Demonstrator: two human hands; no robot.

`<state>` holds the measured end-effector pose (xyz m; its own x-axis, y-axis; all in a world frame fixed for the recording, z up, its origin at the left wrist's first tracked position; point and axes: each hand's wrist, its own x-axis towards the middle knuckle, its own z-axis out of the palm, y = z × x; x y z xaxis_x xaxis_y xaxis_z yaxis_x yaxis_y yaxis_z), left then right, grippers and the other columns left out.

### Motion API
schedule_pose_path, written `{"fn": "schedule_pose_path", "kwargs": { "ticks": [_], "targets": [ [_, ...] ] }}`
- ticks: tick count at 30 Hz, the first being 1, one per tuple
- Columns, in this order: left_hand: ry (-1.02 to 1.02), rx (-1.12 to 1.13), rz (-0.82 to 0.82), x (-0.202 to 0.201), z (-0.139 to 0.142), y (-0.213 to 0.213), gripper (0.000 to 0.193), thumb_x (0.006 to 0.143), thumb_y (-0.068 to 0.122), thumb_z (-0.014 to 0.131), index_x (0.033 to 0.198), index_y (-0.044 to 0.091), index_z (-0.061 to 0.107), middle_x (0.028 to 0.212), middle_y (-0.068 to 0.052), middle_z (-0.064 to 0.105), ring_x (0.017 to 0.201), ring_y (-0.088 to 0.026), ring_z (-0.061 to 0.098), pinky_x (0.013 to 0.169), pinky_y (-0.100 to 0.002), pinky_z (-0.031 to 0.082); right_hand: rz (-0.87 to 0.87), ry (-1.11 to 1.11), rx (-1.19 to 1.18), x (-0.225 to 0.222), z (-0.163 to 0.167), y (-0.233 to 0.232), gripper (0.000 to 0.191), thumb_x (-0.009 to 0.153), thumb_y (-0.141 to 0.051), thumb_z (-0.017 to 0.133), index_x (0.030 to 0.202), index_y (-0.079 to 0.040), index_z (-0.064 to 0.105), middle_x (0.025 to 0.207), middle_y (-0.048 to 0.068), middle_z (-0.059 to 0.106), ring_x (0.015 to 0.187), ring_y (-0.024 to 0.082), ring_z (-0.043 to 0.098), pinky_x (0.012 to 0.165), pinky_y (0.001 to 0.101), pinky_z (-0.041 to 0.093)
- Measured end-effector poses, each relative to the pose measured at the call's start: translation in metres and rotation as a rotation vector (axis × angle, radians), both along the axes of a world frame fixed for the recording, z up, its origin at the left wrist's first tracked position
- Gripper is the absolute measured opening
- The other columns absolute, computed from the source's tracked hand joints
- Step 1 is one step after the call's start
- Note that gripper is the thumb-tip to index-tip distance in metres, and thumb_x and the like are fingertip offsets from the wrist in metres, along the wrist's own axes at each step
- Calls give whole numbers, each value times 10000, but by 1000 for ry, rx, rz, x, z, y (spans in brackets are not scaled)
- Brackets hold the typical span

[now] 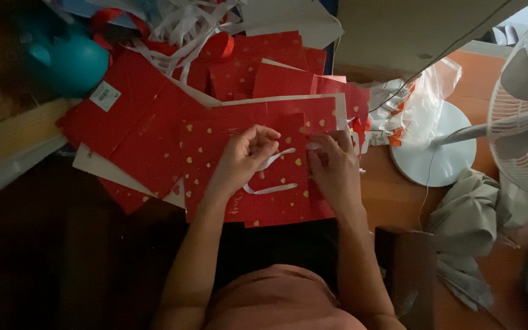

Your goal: The person assembles red gift bags by threading white ribbons through the bag handles and tying them. They handle multiple bags one at a time, folding the bag flaps and securing the ribbons to form handles.

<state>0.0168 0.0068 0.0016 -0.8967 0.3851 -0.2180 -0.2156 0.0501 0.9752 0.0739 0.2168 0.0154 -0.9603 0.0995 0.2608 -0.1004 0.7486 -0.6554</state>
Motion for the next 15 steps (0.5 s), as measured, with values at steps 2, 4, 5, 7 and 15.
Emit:
{"fn": "schedule_pose_path", "kwargs": {
  "ticks": [2,4,5,7,15],
  "targets": [
    [27,0,-22,0,2,-1,224,998,217,659,1141,46,678,824,-17,680,614,-43,602,453,-224,532,-1,67,22,3,-5,1,139,932,-17,697,1067,-43,715,1125,150,658,870,240,707,685,350,576],
    [58,32,-51,-1,5,-5,238,1010,239,649,1155,52,669,858,-14,701,670,-33,648,469,-219,565,-20,42,-81,3,-11,5,49,1015,-14,662,1044,-45,689,1177,123,675,848,199,720,656,326,579],
    [-6,9,-36,-1,6,-6,244,1007,256,632,1152,64,672,845,-15,700,612,-42,615,441,-215,532,-102,15,-195,0,-14,6,24,1046,-43,650,1059,-50,669,1125,119,692,835,190,722,652,321,580],
    [-135,-35,-6,1,6,-8,262,1001,289,596,1146,88,680,820,-17,698,496,-61,550,386,-208,467,-265,-42,-420,-5,-18,9,45,1108,-102,625,1091,-60,630,1022,112,726,809,171,728,643,309,583],
    [-30,60,-42,-1,2,-7,263,1041,291,580,1150,72,679,798,-28,693,528,-39,588,407,-190,498,31,14,-56,-5,14,11,332,876,-19,730,1197,-97,697,1349,121,529,932,207,680,708,330,614]
  ]
}}
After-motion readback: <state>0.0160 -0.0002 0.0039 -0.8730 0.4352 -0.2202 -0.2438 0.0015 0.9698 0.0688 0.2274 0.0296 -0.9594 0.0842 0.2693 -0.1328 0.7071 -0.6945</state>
